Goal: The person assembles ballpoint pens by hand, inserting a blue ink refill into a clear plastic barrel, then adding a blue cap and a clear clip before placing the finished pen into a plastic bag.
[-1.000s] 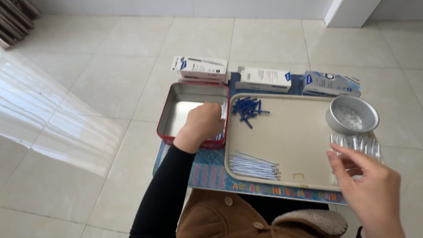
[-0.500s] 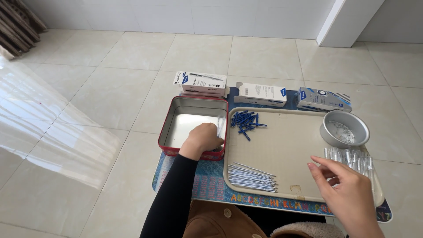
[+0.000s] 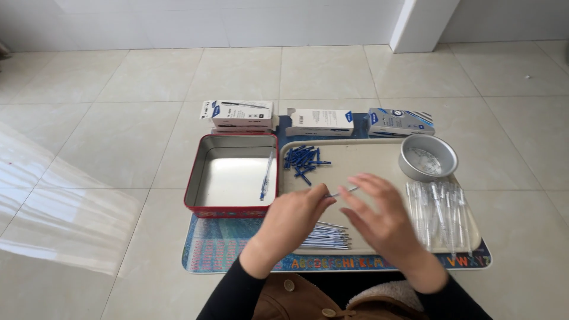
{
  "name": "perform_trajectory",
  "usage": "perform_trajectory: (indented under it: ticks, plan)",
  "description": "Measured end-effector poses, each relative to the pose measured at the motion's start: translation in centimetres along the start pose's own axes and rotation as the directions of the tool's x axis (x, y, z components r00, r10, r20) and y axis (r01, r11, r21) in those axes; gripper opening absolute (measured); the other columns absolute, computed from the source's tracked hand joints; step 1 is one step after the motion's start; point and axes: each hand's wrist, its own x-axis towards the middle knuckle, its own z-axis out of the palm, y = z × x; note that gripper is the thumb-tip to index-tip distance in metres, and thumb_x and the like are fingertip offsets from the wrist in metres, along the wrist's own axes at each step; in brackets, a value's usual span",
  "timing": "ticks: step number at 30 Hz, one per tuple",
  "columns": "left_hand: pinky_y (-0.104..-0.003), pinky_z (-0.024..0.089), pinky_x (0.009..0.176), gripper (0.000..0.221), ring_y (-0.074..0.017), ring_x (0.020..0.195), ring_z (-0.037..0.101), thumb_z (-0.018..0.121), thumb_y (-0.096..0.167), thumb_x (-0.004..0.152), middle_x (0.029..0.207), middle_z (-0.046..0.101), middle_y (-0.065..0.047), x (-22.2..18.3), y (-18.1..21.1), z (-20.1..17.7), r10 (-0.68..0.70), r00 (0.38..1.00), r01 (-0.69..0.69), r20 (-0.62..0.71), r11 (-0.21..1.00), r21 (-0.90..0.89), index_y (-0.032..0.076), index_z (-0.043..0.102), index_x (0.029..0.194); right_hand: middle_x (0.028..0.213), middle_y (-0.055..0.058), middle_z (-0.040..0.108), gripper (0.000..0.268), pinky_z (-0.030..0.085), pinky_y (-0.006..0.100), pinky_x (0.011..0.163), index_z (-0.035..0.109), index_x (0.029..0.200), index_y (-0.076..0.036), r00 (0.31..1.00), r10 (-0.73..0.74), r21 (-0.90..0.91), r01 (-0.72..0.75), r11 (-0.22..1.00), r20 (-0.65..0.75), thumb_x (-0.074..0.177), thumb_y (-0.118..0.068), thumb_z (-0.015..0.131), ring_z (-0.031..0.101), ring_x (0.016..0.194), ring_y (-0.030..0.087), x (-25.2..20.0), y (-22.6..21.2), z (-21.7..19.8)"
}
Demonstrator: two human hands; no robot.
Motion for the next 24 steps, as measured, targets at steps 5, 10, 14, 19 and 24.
perform_trajectory:
  ticks: [5,10,14,19,24]
  plan:
    - [-0.039,0.054,0.056,0.018,-0.0311,0.059,0.066,0.046,-0.003,0.091,0.070,0.065,-0.019,0.6,0.2,0.1,0.126,0.991,-0.094,0.038,0.883,-0.459,-0.001,0.053,0.108,0.100,0.006,0.066,0.025,0.055,0.036,0.081,0.070,0.103,-0.010,0.999,0.019,0.123,-0.013,0.992,-0.042,0.082,0.000,0.063,0.067,0.095,0.023,-1.1,0.7,3.7]
    - [-0.034,0.054,0.061,0.020,-0.0210,0.063,0.063,0.050,-0.004,0.090,0.071,0.063,-0.011,-0.2,-1.3,1.1,0.062,0.993,-0.112,-0.097,0.716,-0.689,0.002,0.060,0.106,0.086,0.000,0.069,0.017,0.056,0.031,0.071,0.072,0.098,-0.011,0.985,0.169,0.256,-0.157,0.954,-0.026,0.081,-0.007,0.069,0.069,0.079,0.018,-1.4,0.8,3.0]
    - [-0.033,0.057,0.067,0.025,-0.0181,0.068,0.066,0.057,-0.005,0.088,0.080,0.070,-0.013,-0.4,-1.4,2.4,-0.042,0.981,-0.130,-0.189,0.580,-0.805,0.001,0.067,0.110,0.081,0.001,0.072,0.017,0.057,0.029,0.065,0.073,0.096,-0.007,0.978,0.198,0.256,-0.178,0.950,-0.056,0.079,-0.003,0.070,0.069,0.073,0.017,-1.0,0.7,3.0]
    - [-0.034,0.057,0.067,0.027,-0.0180,0.068,0.066,0.062,-0.001,0.087,0.082,0.071,-0.015,-0.2,-1.9,2.5,-0.075,0.970,-0.144,-0.230,0.586,-0.797,0.001,0.067,0.113,0.081,0.002,0.074,0.016,0.058,0.027,0.061,0.073,0.093,-0.007,0.970,0.240,0.268,-0.224,0.937,-0.029,0.078,-0.001,0.071,0.071,0.072,0.018,-0.6,0.0,2.5]
    - [-0.035,0.058,0.067,0.020,-0.0221,0.070,0.068,0.065,-0.002,0.084,0.080,0.071,-0.016,-0.2,-2.2,2.5,-0.140,0.952,-0.147,-0.272,0.572,-0.807,0.000,0.070,0.103,0.084,0.000,0.075,0.019,0.056,0.024,0.056,0.073,0.095,-0.010,0.948,0.318,0.291,-0.309,0.905,0.018,0.078,-0.003,0.071,0.071,0.071,0.016,-0.3,-0.1,2.3]
